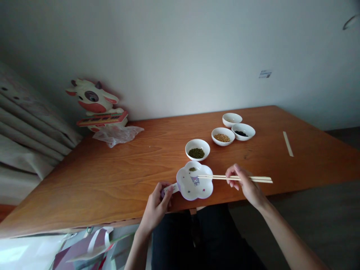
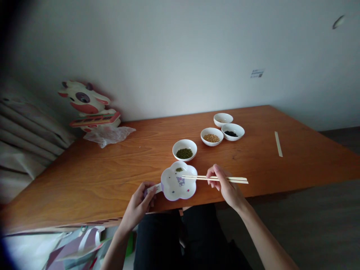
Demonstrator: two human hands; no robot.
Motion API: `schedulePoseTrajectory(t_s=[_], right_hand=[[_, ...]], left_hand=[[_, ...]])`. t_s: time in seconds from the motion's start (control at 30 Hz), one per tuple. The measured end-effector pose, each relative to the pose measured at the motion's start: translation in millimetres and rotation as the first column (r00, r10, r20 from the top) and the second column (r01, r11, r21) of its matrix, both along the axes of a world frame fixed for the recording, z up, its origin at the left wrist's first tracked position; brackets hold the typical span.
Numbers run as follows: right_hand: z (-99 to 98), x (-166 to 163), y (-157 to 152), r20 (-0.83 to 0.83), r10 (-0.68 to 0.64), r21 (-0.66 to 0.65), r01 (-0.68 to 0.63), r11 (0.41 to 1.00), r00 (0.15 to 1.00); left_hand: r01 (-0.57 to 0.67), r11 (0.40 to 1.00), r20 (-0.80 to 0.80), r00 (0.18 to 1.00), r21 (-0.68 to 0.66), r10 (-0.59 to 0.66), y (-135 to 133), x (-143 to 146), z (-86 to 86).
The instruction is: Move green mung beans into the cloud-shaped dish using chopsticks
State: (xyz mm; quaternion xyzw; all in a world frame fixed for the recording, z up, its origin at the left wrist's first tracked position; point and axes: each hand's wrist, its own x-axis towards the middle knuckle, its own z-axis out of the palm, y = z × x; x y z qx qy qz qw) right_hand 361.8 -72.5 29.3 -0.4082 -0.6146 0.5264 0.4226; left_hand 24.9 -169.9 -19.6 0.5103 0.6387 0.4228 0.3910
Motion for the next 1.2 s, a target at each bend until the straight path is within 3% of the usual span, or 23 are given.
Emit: schedulePoseTrajectory(t_s=[0.17,0.33,0.57,0.77,1.1,1.2], right_hand=[[-11.0,-7,-8,-0.044,0.017,-0.028,-0.018,0.999,0.999],[-15.9,-8,9,-0.056,0.067,-0.033,-0.069,0.997,0.996],[-7.5,-10,28,-0.069,0.117,-0.010,-0.118,0.993,0.991],[-3.8,-14,32,-0.065,0.139,0.001,-0.140,0.990,0.988],[-56.7,-19,37,-0.249,0.008,-0.051,-0.022,0.998,0.968],[-63.7,-16,35,-0.291,-0.044,-0.071,0.024,0.997,0.956]], left_hand=[[-0.026,0.999,0.038,0.999,0.025,0.026,2,0,-5.8],[-0.056,0.995,0.047,0.998,0.083,0.053,5,0,-15.4],[-0.041,0.987,-0.077,0.996,0.158,0.054,0,5,-15.5],[-0.028,0.987,-0.078,0.996,0.160,0.041,1,4,-17.2],[-0.037,0.992,0.017,0.999,0.118,0.035,0,7,-12.1],[-0.034,0.994,0.033,0.999,0.105,0.031,-2,7,-12.6]])
